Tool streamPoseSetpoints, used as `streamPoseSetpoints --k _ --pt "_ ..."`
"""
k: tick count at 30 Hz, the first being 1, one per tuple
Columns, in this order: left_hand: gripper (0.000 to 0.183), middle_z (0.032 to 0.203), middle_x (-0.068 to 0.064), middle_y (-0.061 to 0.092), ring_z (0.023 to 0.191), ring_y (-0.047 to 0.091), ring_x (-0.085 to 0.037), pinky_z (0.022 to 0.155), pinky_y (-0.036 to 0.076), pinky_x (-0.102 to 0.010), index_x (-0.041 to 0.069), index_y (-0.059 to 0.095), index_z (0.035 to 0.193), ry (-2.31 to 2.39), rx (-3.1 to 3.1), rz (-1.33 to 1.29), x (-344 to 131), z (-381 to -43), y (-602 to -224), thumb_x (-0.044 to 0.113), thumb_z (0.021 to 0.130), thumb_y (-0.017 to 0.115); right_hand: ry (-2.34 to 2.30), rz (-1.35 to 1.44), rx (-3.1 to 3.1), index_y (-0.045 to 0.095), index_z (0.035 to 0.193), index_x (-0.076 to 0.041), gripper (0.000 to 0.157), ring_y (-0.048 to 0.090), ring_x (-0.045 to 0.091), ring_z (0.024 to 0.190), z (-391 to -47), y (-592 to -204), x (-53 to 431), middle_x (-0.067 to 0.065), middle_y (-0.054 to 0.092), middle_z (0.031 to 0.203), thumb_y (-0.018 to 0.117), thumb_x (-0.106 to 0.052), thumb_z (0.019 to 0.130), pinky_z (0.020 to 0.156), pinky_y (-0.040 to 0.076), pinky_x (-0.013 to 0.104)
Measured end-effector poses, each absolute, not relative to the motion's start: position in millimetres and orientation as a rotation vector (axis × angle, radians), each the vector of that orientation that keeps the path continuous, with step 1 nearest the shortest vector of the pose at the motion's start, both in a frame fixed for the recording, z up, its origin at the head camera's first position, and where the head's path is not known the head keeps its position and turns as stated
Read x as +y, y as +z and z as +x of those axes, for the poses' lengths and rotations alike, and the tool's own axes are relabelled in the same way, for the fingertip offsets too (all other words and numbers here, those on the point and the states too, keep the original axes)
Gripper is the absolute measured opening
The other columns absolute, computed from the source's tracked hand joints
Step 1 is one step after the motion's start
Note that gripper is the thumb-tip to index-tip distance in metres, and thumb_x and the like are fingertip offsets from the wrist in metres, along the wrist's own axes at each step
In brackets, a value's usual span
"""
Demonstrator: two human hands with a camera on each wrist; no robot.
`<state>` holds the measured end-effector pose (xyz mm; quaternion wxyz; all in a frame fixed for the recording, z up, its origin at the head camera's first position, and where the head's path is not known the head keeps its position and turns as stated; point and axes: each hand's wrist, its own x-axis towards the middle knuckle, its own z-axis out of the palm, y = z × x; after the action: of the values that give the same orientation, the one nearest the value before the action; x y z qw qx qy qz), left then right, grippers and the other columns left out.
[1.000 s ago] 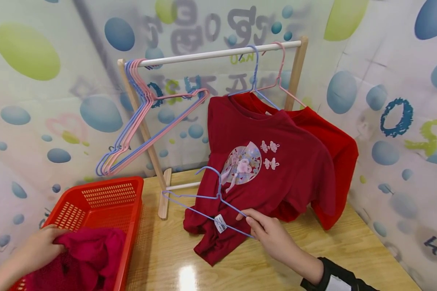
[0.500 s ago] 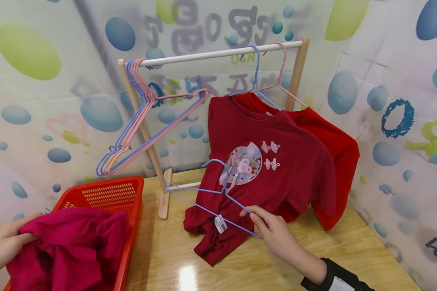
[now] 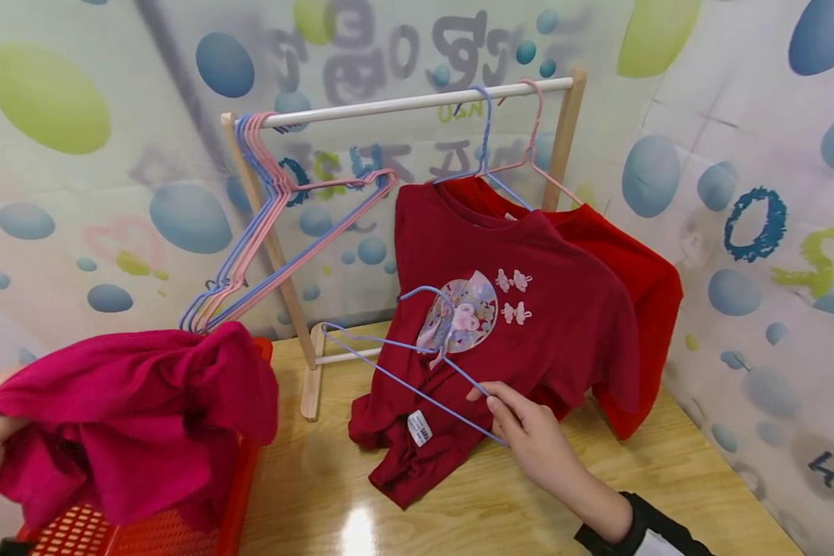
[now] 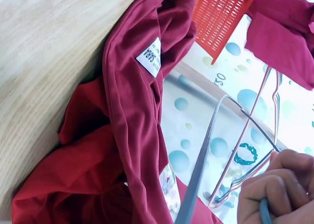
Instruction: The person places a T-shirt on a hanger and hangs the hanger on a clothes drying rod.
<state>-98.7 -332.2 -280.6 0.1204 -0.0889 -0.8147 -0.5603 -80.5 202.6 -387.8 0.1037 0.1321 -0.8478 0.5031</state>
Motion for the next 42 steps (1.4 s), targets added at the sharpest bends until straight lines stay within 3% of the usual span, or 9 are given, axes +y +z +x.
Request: streamPoseSetpoints --k 7,21,23,26,30,35,40,42 --pt "0.029 0.109 -0.008 0.064 0.096 0.058 -0.014 0.077 0.047 -0.023 -0.002 0.06 0.122 -2.017 -2.055 -0.381 -283.1 -102.2 -267.6 0.003 0.098 0.044 1.474 0.356 -2.477 0.062 0.112 -0.016 0.019 0.039 0.009 0.05 -80.2 -384.8 208.2 0.001 0.041 0.055 0.046 -0.016 0.101 0.047 0.034 0.026" --pt "0.043 0.137 -0.01 0.05 0.119 0.051 -0.015 0.094 0.043 -0.025 0.004 0.048 0.14 -2.066 -2.211 -0.479 -203.2 -108.8 -259.0 0.022 0.102 0.043 1.446 0.317 -2.45 0.062 0.111 -0.013 0.02 0.039 0.01 0.051 -78.2 -384.0 219.7 -0.001 0.04 0.057 0.045 -0.013 0.101 0.047 0.033 0.027" --pt "0.04 0.132 -0.01 0.053 0.114 0.053 -0.015 0.09 0.044 -0.026 0.005 0.051 0.137 -2.001 -2.27 -0.501 -193.0 -113.0 -261.5 0.022 0.102 0.044 1.439 0.305 -2.457 0.062 0.111 -0.014 0.02 0.039 0.01 0.051 -77.9 -383.1 220.8 -0.001 0.04 0.058 0.045 -0.013 0.101 0.047 0.033 0.027" --pt "0.029 0.11 -0.009 0.059 0.092 0.057 -0.013 0.077 0.047 -0.027 0.006 0.059 0.122 -1.858 -2.405 -0.515 -180.0 -120.3 -268.8 0.021 0.101 0.046 1.431 0.278 -2.471 0.061 0.112 -0.015 0.02 0.039 0.011 0.051 -77.5 -382.1 222.3 0.001 0.041 0.058 0.045 -0.013 0.101 0.046 0.033 0.027" --pt "0.014 0.083 -0.008 0.054 0.068 0.052 -0.015 0.061 0.044 -0.03 0.008 0.061 0.103 -1.647 -2.591 -0.506 -168.6 -129.4 -282.5 0.014 0.098 0.049 1.428 0.247 -2.489 0.061 0.111 -0.016 0.019 0.04 0.011 0.052 -77.4 -382.5 222.2 0.003 0.042 0.06 0.046 -0.015 0.101 0.047 0.034 0.027" --pt "0.018 0.088 -0.004 0.061 0.073 0.052 -0.015 0.066 0.044 -0.028 0.009 0.064 0.109 -1.397 -2.816 -0.472 -161.9 -141.9 -300.4 0.011 0.095 0.052 1.425 0.251 -2.485 0.061 0.112 -0.016 0.019 0.04 0.012 0.052 -78.5 -384.2 221.1 0.005 0.042 0.06 0.046 -0.014 0.1 0.047 0.033 0.028" --pt "0.009 0.07 -0.002 0.05 0.061 0.045 -0.015 0.056 0.038 -0.028 0.008 0.061 0.098 -1.204 -2.995 -0.486 -158.3 -148.7 -314.2 0.009 0.092 0.055 1.436 0.288 -2.468 0.061 0.112 -0.015 0.02 0.04 0.013 0.052 -80.8 -385.0 219.9 0.006 0.042 0.06 0.045 -0.012 0.1 0.048 0.033 0.028" --pt "0.01 0.07 -0.001 0.051 0.061 0.045 -0.015 0.056 0.038 -0.028 0.007 0.061 0.1 -1.152 -3.018 -0.528 -157.0 -149.0 -318.3 0.008 0.091 0.056 1.433 0.29 -2.467 0.061 0.113 -0.015 0.02 0.041 0.013 0.053 -81.7 -384.8 219.1 0.006 0.043 0.06 0.045 -0.012 0.101 0.048 0.033 0.028"
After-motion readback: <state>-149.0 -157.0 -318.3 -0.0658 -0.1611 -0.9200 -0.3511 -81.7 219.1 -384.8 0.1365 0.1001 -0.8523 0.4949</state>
